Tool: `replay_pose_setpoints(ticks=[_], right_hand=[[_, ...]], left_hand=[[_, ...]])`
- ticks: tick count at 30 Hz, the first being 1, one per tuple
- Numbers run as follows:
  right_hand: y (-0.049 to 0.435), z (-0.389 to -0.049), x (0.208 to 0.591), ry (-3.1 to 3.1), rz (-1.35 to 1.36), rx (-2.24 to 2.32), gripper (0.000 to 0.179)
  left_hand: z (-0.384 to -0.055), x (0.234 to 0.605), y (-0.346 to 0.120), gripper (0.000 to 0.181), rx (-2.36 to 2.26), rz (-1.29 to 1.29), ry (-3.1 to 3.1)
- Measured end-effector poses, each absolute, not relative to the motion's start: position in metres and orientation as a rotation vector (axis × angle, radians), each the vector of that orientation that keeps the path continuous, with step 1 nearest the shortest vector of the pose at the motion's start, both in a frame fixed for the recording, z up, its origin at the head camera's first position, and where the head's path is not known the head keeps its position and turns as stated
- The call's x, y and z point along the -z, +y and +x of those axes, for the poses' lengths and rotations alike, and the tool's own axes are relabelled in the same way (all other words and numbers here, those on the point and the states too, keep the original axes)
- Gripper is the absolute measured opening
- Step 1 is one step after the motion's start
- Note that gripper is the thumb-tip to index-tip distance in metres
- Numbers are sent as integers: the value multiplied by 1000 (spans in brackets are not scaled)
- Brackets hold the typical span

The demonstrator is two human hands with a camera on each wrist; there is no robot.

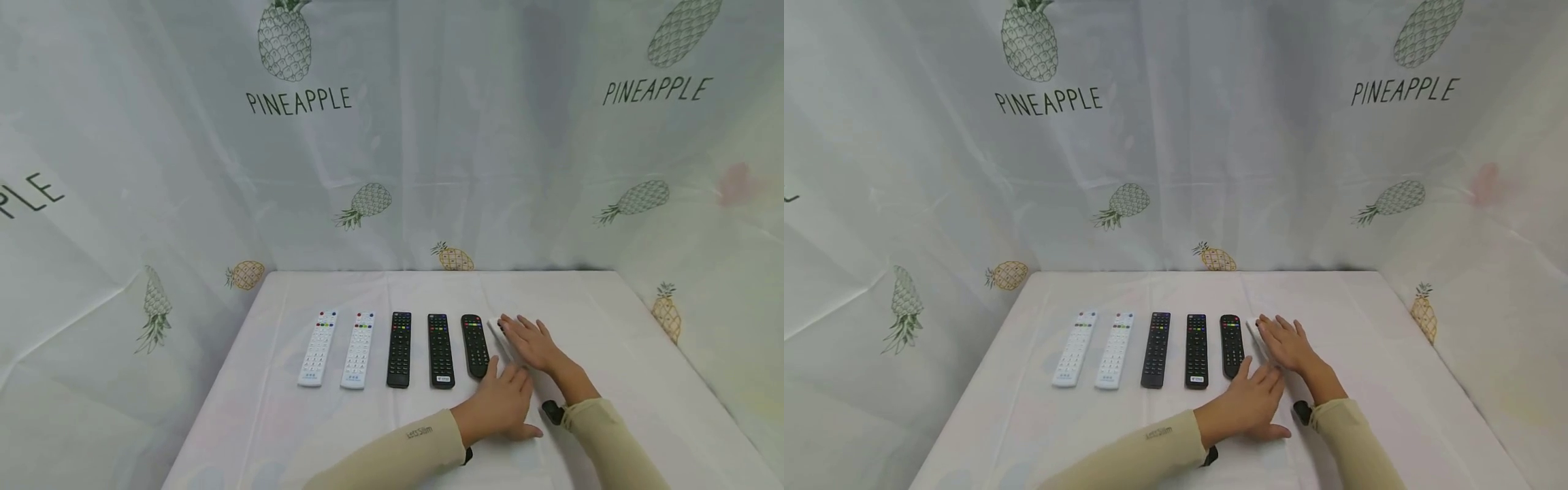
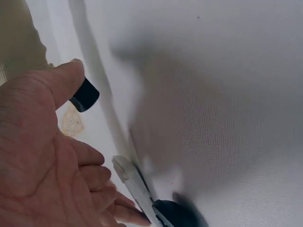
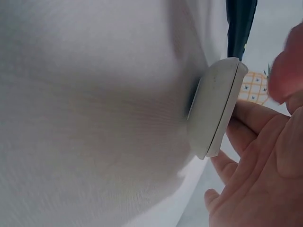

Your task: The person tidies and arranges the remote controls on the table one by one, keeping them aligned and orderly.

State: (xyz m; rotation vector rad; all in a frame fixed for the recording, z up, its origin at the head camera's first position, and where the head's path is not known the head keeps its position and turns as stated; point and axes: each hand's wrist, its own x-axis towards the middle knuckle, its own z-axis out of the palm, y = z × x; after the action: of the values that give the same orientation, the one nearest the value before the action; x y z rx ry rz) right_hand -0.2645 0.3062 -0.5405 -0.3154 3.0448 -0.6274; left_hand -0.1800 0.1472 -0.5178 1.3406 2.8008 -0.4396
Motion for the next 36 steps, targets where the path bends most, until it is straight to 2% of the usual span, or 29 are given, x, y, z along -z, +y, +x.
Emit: replay_pose_setpoints(ticks=[13, 36], right_hand=[[304, -261, 539, 3040, -267, 642, 57], [297, -260, 542, 3088, -292, 530, 58]], left_hand=[[-182, 511, 160, 96, 466, 1136, 2779], [-183, 507, 161, 94, 427, 1017, 2769]])
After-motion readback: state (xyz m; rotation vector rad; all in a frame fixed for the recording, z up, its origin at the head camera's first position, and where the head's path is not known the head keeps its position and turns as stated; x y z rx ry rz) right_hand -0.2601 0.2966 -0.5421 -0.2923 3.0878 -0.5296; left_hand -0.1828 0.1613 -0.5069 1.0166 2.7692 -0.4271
